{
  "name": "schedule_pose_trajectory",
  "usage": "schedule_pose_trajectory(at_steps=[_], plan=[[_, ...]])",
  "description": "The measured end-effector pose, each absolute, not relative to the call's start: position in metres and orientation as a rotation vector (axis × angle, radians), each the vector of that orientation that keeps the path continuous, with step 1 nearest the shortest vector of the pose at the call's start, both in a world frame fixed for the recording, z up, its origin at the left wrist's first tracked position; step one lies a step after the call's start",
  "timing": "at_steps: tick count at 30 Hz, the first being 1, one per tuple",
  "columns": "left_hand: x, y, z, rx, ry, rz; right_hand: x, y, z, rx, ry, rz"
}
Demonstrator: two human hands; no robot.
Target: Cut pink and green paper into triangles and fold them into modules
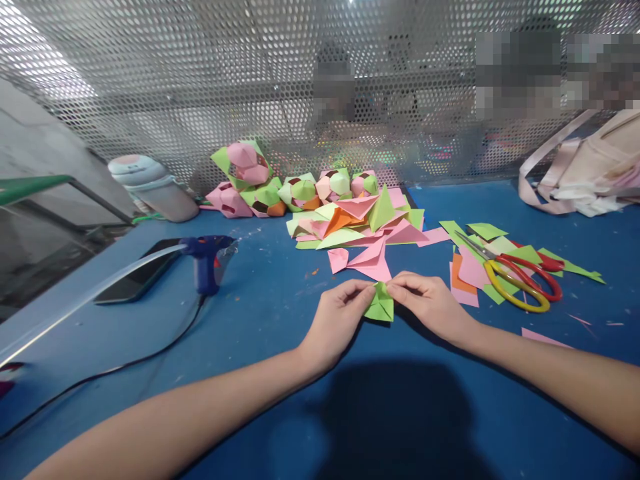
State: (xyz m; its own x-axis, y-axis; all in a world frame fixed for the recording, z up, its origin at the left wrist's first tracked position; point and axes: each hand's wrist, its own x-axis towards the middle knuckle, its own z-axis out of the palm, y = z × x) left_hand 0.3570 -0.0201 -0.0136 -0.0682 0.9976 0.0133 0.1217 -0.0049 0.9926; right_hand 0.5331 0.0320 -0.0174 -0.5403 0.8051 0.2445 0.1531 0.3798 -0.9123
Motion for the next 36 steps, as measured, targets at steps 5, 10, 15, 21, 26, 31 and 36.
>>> schedule_pose_trajectory(at_steps=[5, 10, 15, 21, 26, 31, 36], plan=[[0.3565, -0.0199, -0.0136, 1.282, 1.340, 1.206, 0.5326, 0.0321, -0.0168, -0.830, -1.954, 1.158], [0.3567, -0.0199, -0.0130, 1.301, 1.344, 1.205, 0.5327, 0.0321, -0.0159, -0.849, -1.959, 1.147], [0.3580, -0.0201, -0.0114, 1.308, 1.351, 1.203, 0.5324, 0.0319, -0.0162, -0.879, -1.948, 1.137], [0.3583, -0.0211, -0.0113, 1.306, 1.328, 1.191, 0.5319, 0.0312, -0.0172, -0.890, -1.936, 1.118], [0.3588, -0.0215, -0.0115, 1.294, 1.312, 1.187, 0.5314, 0.0292, -0.0160, -0.897, -1.934, 1.052], [0.3585, -0.0213, -0.0120, 1.257, 1.283, 1.169, 0.5303, 0.0286, -0.0158, -0.856, -1.927, 1.050], [0.3579, -0.0214, -0.0146, 1.231, 1.253, 1.173, 0.5300, 0.0274, -0.0172, -0.828, -1.913, 1.061]])
